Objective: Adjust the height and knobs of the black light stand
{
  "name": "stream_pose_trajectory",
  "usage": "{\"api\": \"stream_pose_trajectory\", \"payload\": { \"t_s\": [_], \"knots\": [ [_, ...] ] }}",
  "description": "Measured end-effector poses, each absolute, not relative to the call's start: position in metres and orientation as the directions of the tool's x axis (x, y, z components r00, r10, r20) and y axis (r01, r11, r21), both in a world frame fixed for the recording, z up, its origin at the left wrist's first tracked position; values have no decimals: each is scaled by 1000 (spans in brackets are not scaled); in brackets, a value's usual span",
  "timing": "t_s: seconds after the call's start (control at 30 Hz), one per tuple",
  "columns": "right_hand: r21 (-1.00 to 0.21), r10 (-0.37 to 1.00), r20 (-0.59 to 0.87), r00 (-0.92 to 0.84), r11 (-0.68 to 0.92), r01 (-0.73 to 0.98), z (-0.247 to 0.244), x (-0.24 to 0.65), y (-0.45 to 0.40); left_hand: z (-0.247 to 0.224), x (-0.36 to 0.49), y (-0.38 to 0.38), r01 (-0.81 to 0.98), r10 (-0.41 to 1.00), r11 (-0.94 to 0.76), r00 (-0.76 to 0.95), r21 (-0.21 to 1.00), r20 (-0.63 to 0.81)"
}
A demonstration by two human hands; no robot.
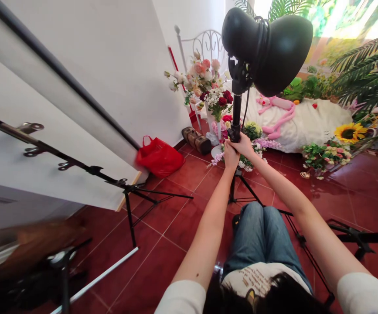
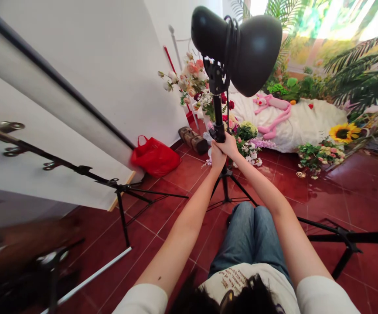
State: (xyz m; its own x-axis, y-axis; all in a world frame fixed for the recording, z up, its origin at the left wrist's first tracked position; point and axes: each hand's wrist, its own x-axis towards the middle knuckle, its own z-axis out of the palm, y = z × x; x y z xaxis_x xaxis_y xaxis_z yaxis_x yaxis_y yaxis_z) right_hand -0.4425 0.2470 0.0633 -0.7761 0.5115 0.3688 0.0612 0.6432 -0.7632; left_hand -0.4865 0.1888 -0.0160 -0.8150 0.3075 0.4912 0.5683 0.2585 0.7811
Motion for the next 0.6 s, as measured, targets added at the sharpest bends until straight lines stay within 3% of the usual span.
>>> {"api": "stream_pose_trajectory", "payload": {
  "t_s": [0.27,0.4,0.6],
  "knots": [
    [-790,672,378,-637,593,157,69,-456,229,-22,-488,186,595,316,264,-797,759,515],
    [-820,658,467,-591,572,-11,92,-474,229,-26,-488,184,630,302,259,-773,732,558],
    [-729,454,651,-609,599,-332,149,-506,266,-26,-485,186,641,252,263,-767,721,590]
  ]
}}
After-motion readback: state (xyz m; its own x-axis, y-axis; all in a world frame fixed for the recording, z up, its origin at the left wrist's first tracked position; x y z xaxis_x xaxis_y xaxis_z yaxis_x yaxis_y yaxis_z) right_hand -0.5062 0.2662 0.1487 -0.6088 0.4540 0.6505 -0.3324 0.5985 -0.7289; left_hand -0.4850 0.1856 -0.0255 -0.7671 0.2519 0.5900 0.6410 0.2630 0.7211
